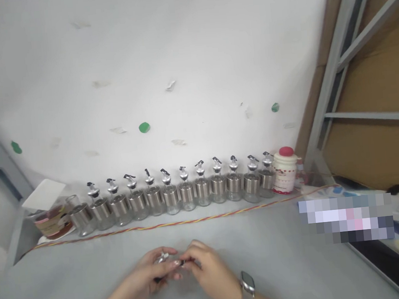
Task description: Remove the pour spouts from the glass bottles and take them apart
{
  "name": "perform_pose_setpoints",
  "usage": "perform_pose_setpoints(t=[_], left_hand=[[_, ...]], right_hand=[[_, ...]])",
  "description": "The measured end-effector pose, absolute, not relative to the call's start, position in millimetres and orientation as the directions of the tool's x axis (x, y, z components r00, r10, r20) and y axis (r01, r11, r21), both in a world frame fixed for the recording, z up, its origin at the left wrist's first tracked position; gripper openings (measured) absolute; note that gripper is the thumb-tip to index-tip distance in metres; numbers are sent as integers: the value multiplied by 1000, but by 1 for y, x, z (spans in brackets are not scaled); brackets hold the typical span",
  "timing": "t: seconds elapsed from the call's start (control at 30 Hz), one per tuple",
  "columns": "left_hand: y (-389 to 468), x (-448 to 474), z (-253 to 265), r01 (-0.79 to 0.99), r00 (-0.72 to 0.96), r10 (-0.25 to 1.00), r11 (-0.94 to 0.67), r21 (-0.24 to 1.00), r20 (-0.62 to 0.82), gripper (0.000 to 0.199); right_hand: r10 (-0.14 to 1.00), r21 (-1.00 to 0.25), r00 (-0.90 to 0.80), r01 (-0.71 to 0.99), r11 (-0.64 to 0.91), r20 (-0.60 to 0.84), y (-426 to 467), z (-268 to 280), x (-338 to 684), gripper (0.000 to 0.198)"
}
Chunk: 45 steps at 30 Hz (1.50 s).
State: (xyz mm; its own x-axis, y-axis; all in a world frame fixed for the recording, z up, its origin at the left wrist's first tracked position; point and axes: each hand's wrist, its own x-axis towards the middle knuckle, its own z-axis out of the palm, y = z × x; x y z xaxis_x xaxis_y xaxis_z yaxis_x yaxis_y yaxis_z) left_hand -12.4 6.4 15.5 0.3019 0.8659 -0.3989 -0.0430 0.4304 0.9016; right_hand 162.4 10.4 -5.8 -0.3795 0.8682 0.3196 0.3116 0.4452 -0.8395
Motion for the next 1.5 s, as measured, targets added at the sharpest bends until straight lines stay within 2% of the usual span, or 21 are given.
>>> perform_pose_setpoints(t=[0.33,0.47,0.7,0.83,0.97,1.13,1.5], left_hand=[[5,-13,21,-100,406,837,440,892,-368,43],[7,-14,19,-74,405,838,430,900,-367,47],[3,-14,22,-116,461,821,433,894,-337,48],[6,-11,11,37,421,836,373,927,-353,43],[10,-9,3,186,379,875,248,951,-302,42],[9,-8,6,242,387,869,226,943,-308,47],[11,-9,-6,250,468,823,228,941,-323,52]], right_hand=[[880,-844,-337,309,439,334,16,-9,165,10],[863,-832,-387,317,455,325,16,-8,166,16],[876,-819,-341,350,455,341,18,-8,167,9],[901,-868,-288,289,404,324,19,-5,166,5],[917,-931,-315,189,312,243,15,-3,164,6],[916,-961,-357,129,243,184,13,-7,161,8],[909,-993,-408,36,113,89,17,-14,158,18]])
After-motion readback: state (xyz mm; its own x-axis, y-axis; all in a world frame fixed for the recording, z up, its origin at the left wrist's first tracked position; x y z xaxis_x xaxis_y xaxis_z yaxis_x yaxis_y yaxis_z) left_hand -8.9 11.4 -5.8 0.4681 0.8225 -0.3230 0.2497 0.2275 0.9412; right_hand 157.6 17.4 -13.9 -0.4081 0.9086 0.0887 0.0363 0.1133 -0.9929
